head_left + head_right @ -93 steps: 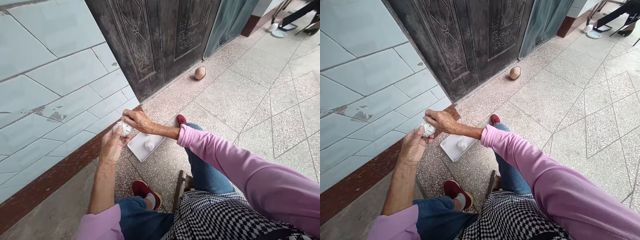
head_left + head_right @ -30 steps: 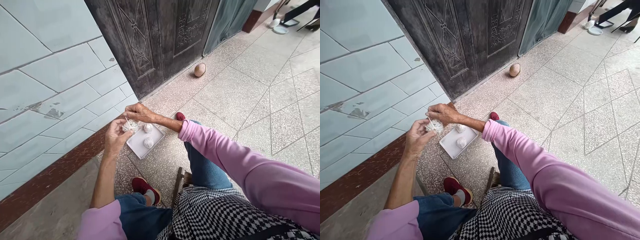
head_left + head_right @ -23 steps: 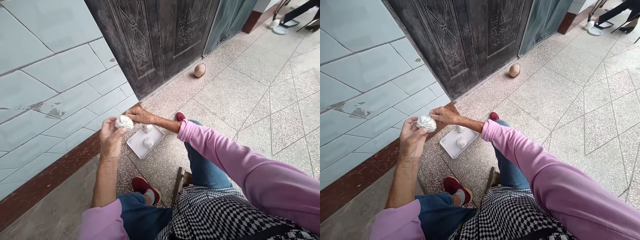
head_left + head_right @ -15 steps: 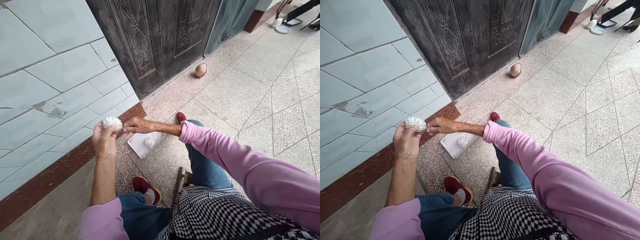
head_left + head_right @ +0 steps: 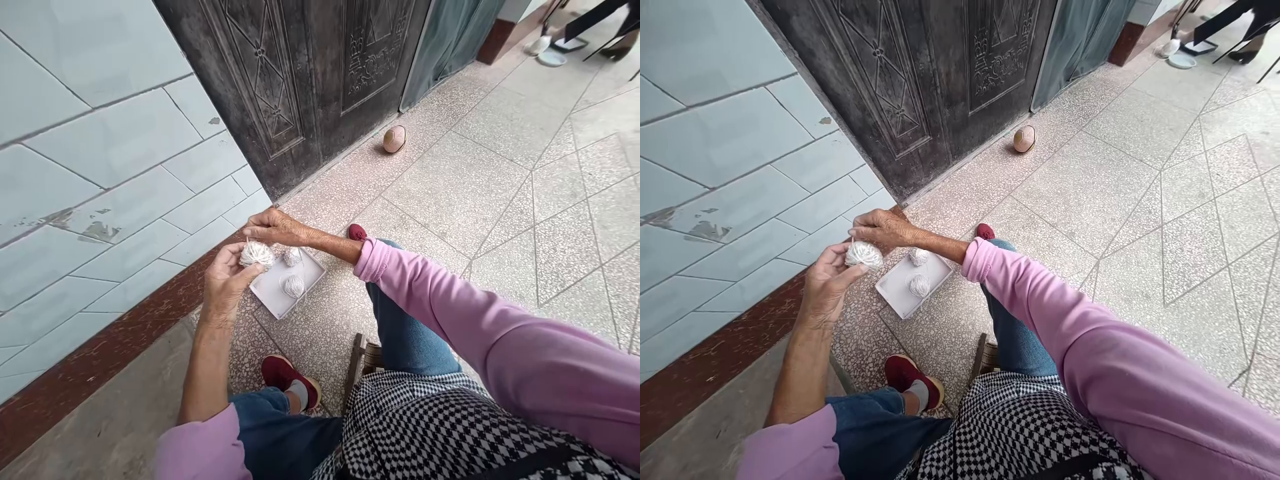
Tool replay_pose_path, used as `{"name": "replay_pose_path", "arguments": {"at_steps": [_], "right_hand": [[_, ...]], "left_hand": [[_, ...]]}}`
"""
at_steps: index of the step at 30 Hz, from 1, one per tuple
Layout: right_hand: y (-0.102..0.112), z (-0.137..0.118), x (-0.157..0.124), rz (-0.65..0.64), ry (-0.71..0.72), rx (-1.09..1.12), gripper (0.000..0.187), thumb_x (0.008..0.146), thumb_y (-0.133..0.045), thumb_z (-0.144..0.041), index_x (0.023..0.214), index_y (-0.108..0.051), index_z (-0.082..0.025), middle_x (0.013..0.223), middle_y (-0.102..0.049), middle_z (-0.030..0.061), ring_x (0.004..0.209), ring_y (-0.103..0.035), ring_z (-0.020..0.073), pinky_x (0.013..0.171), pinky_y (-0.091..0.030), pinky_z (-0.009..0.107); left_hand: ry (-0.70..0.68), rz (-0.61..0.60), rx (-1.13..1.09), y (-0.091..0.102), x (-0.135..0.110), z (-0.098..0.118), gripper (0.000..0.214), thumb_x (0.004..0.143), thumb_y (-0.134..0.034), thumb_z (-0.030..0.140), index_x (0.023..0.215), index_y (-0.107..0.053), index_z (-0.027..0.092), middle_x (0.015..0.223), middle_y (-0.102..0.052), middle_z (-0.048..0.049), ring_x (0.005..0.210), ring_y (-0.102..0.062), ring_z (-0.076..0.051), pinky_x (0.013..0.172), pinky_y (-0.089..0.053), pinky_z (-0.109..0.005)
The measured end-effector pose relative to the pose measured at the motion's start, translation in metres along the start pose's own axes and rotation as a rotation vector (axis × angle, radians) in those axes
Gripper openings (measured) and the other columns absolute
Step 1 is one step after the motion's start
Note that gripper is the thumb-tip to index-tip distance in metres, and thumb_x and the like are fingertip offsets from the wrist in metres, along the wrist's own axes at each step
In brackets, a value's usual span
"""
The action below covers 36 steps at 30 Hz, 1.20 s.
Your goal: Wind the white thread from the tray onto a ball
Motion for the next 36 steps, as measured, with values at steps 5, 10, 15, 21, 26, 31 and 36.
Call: {"name": "replay_pose_path", "arguments": {"at_steps": [5, 10, 15, 21, 26, 31, 36], "right_hand": [[-0.02, 0.018, 0.01, -0.03, -0.082, 0.139, 0.047, 0.139, -0.066, -0.042, 0.098, -0.059, -0.021, 0.075, -0.047, -0.0096, 0.068, -0.041, 0.0094, 0.065, -0.034, 0.021], [-0.028, 0.017, 0.013, -0.023, -0.045, -0.006, 0.044, 0.136, -0.061, -0.02, 0.093, -0.058, -0.019, 0.08, -0.053, -0.0068, 0.076, -0.049, 0.0099, 0.074, -0.04, 0.022], [-0.042, 0.001, -0.001, -0.109, -0.056, -0.108, 0.031, 0.128, -0.063, -0.01, 0.099, -0.071, -0.015, 0.089, -0.067, -0.0009, 0.088, -0.059, 0.0147, 0.082, -0.045, 0.027], [-0.045, 0.003, -0.007, -0.092, -0.151, -0.073, 0.028, 0.125, -0.065, -0.006, 0.102, -0.077, -0.013, 0.081, -0.063, -0.0024, 0.082, -0.054, 0.0143, 0.078, -0.04, 0.029], [-0.05, 0.014, -0.016, -0.108, -0.254, 0.146, 0.038, 0.132, -0.077, -0.031, 0.098, -0.067, -0.018, 0.07, -0.044, -0.0097, 0.071, -0.037, 0.0108, 0.068, -0.03, 0.027], [-0.044, 0.017, -0.023, -0.062, -0.351, 0.222, 0.046, 0.137, -0.071, -0.042, 0.097, -0.07, -0.018, 0.066, -0.042, -0.0078, 0.066, -0.036, 0.0114, 0.063, -0.027, 0.031], [-0.033, 0.01, -0.013, -0.036, -0.262, 0.095, 0.043, 0.133, -0.075, -0.037, 0.097, -0.076, -0.014, 0.07, -0.049, -0.0085, 0.068, -0.04, 0.0107, 0.067, -0.032, 0.026]], "left_hand": [[0.004, 0.068, -0.224, 0.007, -0.001, 0.0, 0.072, 0.054, -0.117, 0.038, 0.113, -0.078, 0.024, 0.114, -0.086, -0.0088, 0.109, -0.083, -0.03, 0.102, -0.071, -0.04], [-0.006, 0.151, -0.315, 0.019, 0.006, -0.005, 0.066, 0.059, -0.115, 0.033, 0.112, -0.078, 0.024, 0.117, -0.084, -0.0097, 0.114, -0.082, -0.031, 0.101, -0.072, -0.041], [-0.039, 0.273, -0.363, 0.032, 0.012, -0.011, 0.06, 0.063, -0.112, 0.036, 0.108, -0.073, 0.024, 0.113, -0.084, -0.0093, 0.107, -0.083, -0.03, 0.089, -0.074, -0.041], [-0.069, 0.358, -0.33, 0.042, 0.015, -0.021, 0.073, 0.062, -0.113, 0.035, 0.121, -0.072, 0.029, 0.124, -0.084, -0.0086, 0.109, -0.084, -0.03, 0.084, -0.074, -0.039], [-0.12, 0.292, -0.263, 0.035, 0.01, -0.011, 0.074, 0.068, -0.119, 0.044, 0.129, -0.083, 0.025, 0.133, -0.087, -0.0132, 0.122, -0.084, -0.034, 0.099, -0.076, -0.042], [-0.079, 0.201, -0.324, 0.028, 0.005, -0.002, 0.063, 0.072, -0.119, 0.052, 0.115, -0.084, 0.023, 0.128, -0.088, -0.0149, 0.118, -0.085, -0.034, 0.097, -0.077, -0.042], [-0.016, 0.195, -0.307, 0.031, 0.005, -0.006, 0.06, 0.07, -0.12, 0.055, 0.1, -0.078, 0.024, 0.118, -0.087, -0.0142, 0.124, -0.084, -0.036, 0.098, -0.077, -0.042]]}}
Point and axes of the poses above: each hand's wrist, its own x-axis towards the middle knuckle, its own y-axis out of the back of the hand, z = x × y, the point moved 10 cm from there along x, towards the middle knuckle
